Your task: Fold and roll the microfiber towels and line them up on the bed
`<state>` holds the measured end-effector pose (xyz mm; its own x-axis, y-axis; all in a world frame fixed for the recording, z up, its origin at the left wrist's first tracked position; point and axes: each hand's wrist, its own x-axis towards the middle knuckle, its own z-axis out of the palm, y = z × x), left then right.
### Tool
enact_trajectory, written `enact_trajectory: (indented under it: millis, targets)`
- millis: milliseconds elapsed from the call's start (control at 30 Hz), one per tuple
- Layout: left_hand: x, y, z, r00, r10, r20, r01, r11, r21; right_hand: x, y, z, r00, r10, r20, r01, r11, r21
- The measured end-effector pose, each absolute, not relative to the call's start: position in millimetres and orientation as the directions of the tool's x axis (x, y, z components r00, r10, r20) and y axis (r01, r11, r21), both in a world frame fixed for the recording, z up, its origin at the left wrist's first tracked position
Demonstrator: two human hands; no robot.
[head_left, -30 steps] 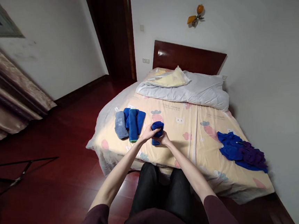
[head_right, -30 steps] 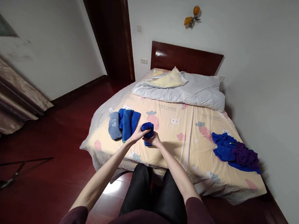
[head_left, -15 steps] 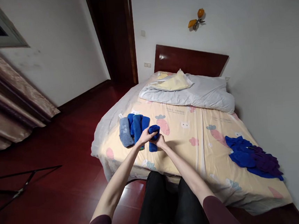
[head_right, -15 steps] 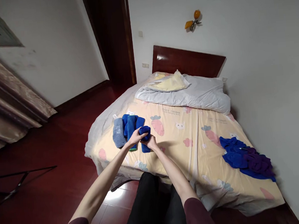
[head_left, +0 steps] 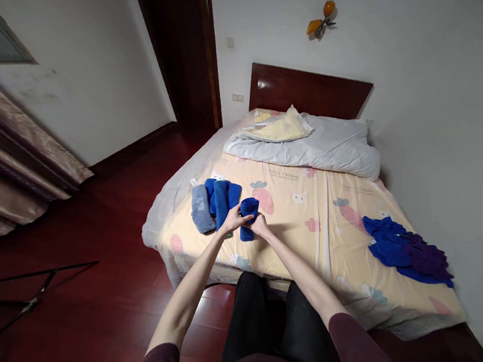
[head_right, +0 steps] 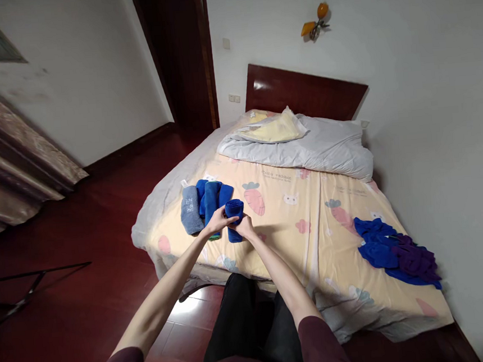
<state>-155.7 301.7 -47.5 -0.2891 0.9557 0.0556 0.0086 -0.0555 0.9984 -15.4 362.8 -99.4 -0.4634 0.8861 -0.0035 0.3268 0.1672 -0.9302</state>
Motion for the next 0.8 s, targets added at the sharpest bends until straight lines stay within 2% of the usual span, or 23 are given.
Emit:
enact_trajectory:
  millis: [367,733,800]
  targets:
    - [-158.1,299.3,-47.7,-0.291,0.954,0.074,0.039,-0.065,0.997,-16.5,360.7,-98.5,-0.484,0.875,-0.018,0.315,0.155,-0.936]
    - [-159.5,300.7,-51.3,-0.26,0.96,0.107,0.188,-0.059,0.98,-18.8,362.0,-100.7,-0.489,0.872,-0.017,0.346,0.176,-0.922]
    - [-159.6,300.2,-53.8,-0.249,0.956,0.155,0.216,-0.101,0.971,-18.7,363.0,-102.5,-0.529,0.849,0.002,0.325,0.205,-0.923]
